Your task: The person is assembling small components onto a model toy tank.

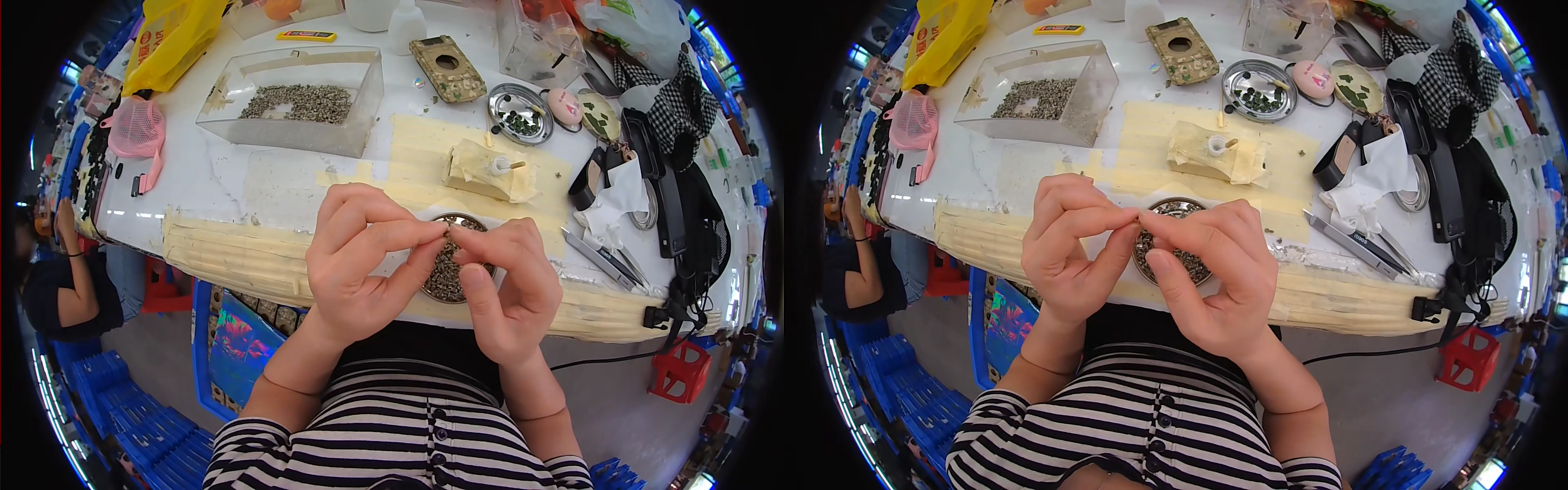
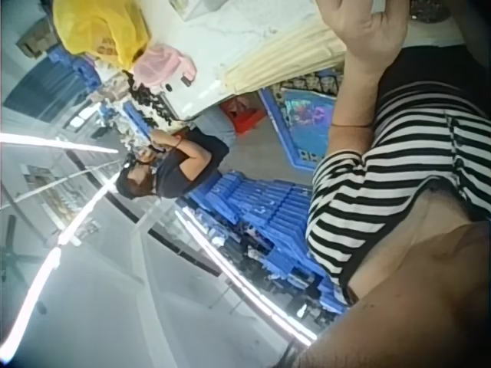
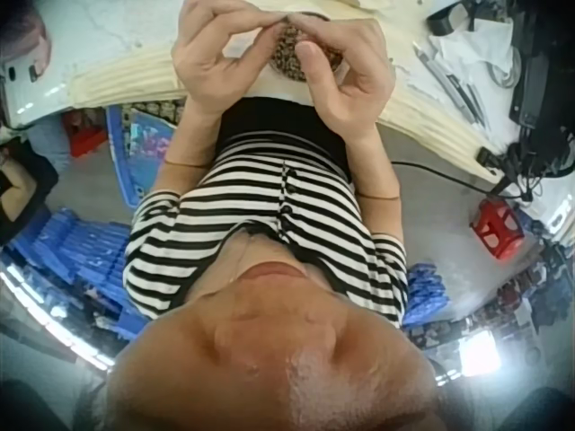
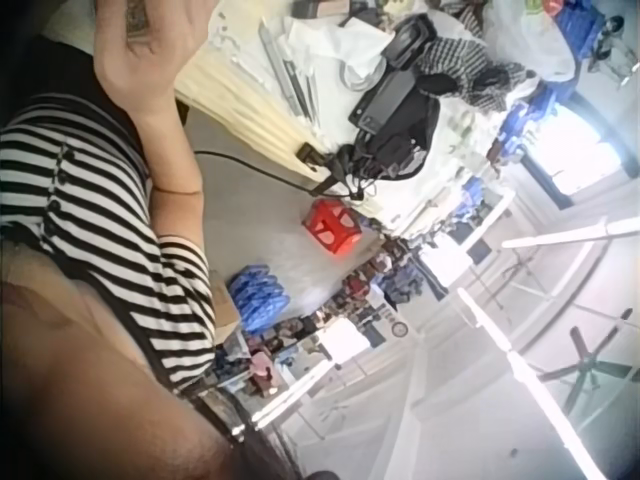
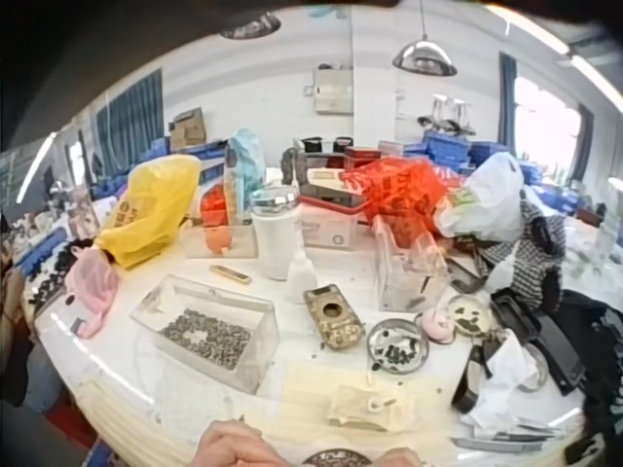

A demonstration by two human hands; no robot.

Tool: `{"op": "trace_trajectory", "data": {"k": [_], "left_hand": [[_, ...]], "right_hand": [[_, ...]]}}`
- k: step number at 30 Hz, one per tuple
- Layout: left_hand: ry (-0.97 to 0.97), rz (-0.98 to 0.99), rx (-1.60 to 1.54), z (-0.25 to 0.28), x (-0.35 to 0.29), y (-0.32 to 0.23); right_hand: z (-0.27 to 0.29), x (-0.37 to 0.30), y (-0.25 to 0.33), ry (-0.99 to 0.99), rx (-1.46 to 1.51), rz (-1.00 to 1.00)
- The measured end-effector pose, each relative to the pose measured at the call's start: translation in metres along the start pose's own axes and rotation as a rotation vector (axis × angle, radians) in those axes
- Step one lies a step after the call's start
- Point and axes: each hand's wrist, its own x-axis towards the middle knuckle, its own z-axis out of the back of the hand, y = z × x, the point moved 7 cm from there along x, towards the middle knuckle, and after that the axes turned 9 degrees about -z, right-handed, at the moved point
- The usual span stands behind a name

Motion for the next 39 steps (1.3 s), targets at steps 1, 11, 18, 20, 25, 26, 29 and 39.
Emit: {"op": "trace_trajectory", "data": {"k": [1, 11, 18, 20, 25, 26, 29, 39], "left_hand": [[-0.001, 0.007, 0.003, 0.000, 0.000, 0.000], [0.050, -0.012, -0.044, -0.003, 0.000, -0.002], [0.181, -0.254, -0.035, -0.001, 0.018, -0.021], [0.178, -0.323, -0.043, -0.001, 0.029, -0.021], [0.170, -0.451, -0.081, -0.005, 0.049, -0.012], [0.166, -0.422, -0.092, -0.006, 0.048, -0.008], [0.171, -0.356, -0.094, -0.007, 0.041, 0.001], [0.175, -0.305, -0.031, -0.001, 0.028, 0.001]], "right_hand": [[0.001, 0.000, 0.002, 0.009, -0.029, 0.051], [-0.002, -0.001, -0.008, -0.035, -0.004, -0.064], [0.001, 0.004, -0.014, 0.164, 0.275, -0.289], [0.006, 0.009, -0.013, 0.144, 0.280, -0.262], [0.016, 0.021, -0.004, -0.003, 0.149, -0.183], [0.016, 0.021, -0.003, -0.067, 0.052, -0.146], [0.009, 0.021, 0.011, -0.117, -0.281, 0.082], [0.000, 0.012, 0.019, -0.126, -0.482, 0.217]]}}
